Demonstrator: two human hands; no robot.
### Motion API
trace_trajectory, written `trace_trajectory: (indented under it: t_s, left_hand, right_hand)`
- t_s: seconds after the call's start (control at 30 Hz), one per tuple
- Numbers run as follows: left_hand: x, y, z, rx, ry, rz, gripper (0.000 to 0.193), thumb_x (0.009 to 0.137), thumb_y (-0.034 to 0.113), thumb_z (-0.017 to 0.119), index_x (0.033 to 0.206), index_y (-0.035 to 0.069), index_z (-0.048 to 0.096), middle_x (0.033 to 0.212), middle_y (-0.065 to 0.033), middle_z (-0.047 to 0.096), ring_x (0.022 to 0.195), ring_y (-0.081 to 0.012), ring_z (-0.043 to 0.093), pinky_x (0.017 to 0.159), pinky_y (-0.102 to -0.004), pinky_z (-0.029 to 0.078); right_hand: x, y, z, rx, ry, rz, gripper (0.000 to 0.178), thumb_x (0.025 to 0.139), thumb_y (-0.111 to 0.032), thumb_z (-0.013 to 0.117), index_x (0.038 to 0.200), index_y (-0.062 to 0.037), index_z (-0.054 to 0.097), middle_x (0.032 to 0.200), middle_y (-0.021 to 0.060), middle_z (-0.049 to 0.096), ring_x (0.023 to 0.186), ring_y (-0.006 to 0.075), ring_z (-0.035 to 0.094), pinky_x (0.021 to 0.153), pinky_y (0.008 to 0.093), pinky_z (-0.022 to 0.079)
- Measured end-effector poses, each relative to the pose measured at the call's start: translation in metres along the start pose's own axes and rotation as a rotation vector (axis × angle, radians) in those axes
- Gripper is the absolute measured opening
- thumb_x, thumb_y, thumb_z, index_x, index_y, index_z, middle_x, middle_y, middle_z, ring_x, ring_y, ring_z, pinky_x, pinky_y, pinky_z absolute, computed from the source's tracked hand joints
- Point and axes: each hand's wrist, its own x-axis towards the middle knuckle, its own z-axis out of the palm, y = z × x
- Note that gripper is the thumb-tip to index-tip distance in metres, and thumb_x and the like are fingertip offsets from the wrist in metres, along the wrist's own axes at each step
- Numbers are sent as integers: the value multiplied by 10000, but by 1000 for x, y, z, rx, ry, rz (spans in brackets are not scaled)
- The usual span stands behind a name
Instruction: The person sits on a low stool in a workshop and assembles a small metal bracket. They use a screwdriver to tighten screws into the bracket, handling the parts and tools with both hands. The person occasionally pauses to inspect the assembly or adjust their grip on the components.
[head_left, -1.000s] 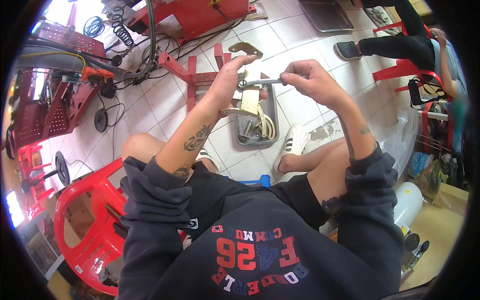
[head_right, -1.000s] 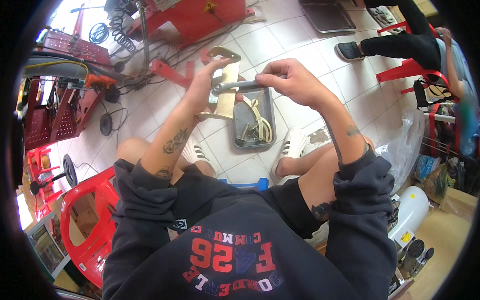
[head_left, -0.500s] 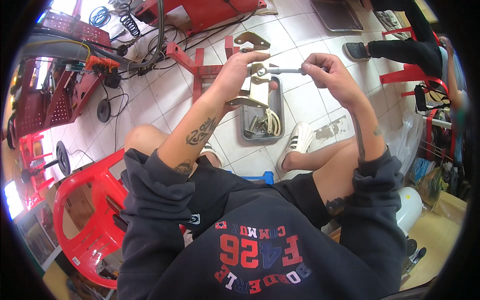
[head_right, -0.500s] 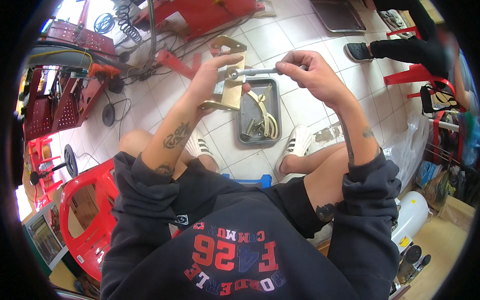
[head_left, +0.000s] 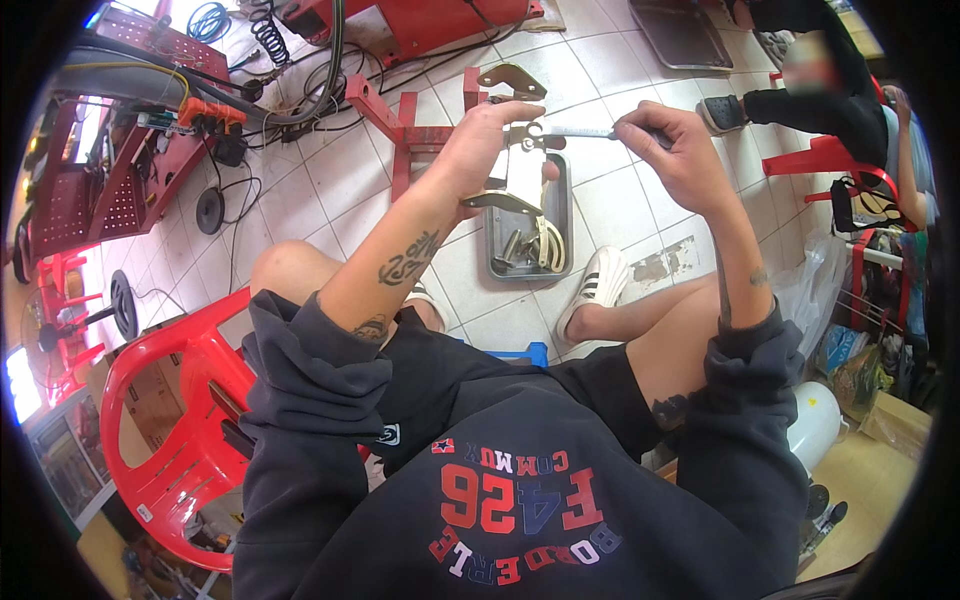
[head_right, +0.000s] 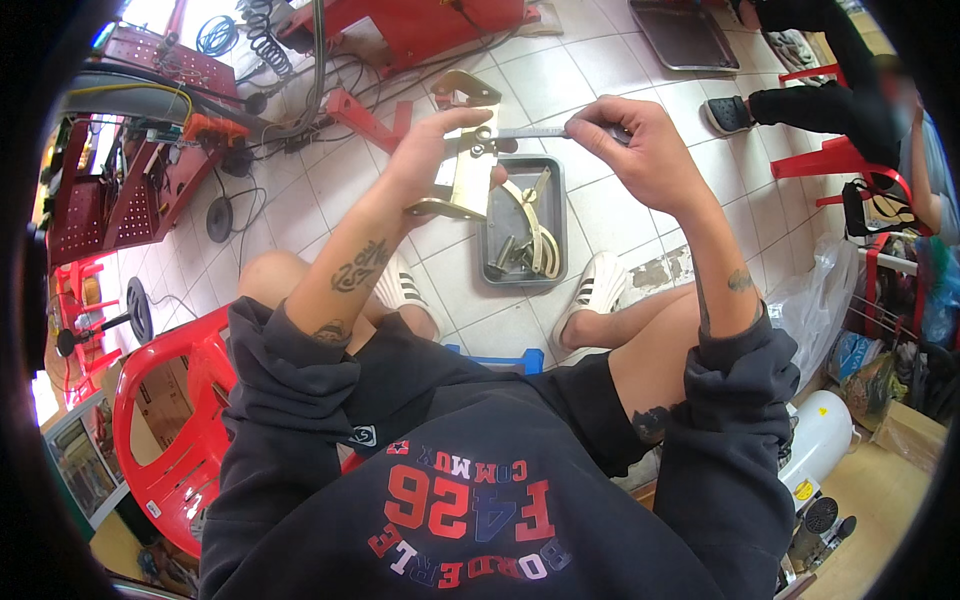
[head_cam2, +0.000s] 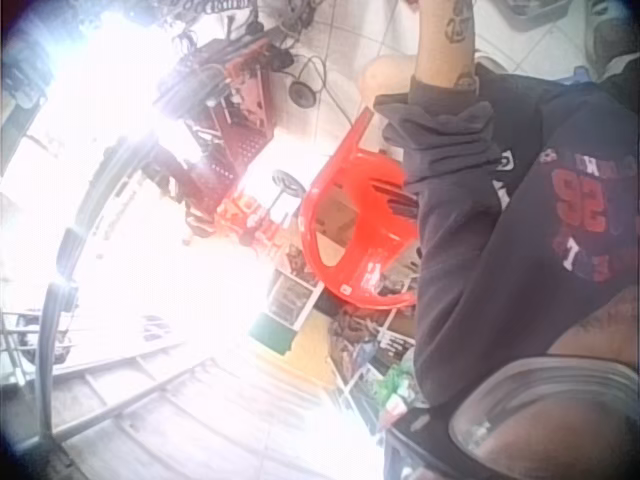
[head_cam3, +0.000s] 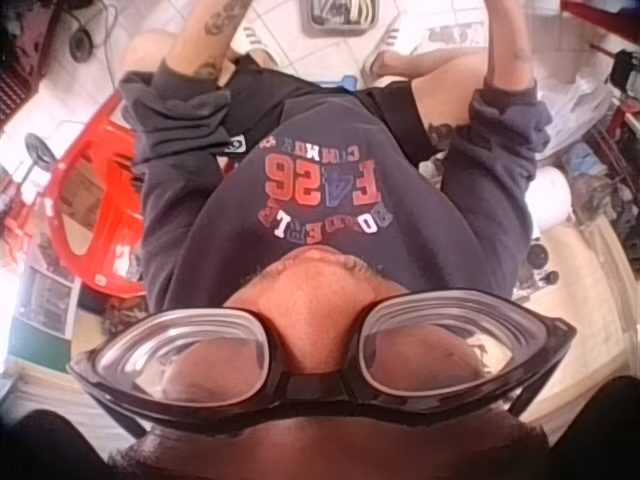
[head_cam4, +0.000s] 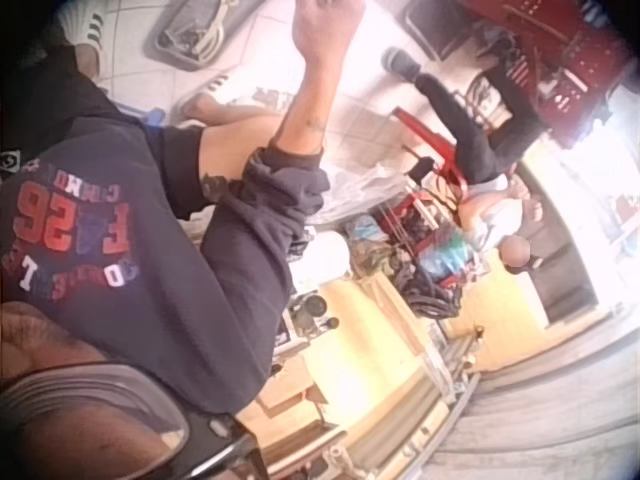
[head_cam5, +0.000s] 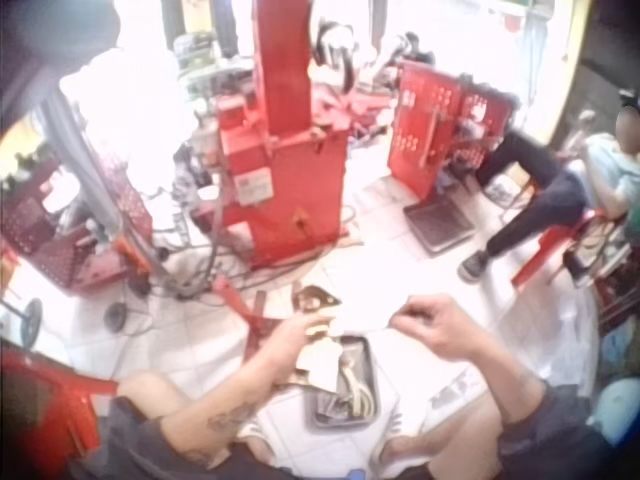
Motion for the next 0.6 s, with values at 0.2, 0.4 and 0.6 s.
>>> trace_trajectory:
  t_s: [0.2,0.4,0.6]
  left_hand:
    - [-3,3,0,31,49,-44,367,940,269,517,1183,-5,525,953,-149,680,719,-200,706,553,-327,579]
    - [9,-6,1,125,-34,64,352,884,88,607,1189,-15,463,997,-183,647,750,-261,714,572,-366,590]
    - [12,-8,0,78,-137,143,520,893,-3,642,1316,-19,342,1139,-207,608,902,-289,697,782,-407,610]
  right_hand:
    - [1,-10,-2,18,-130,150,235,929,-221,666,974,6,707,750,-4,610,682,74,477,625,246,412]
    - [-2,-3,-7,15,-131,52,202,921,-160,641,963,33,683,812,52,671,781,100,567,721,274,469]
    - [11,13,-15,61,-153,104,244,881,-229,711,939,8,715,776,45,675,759,103,563,722,280,470]
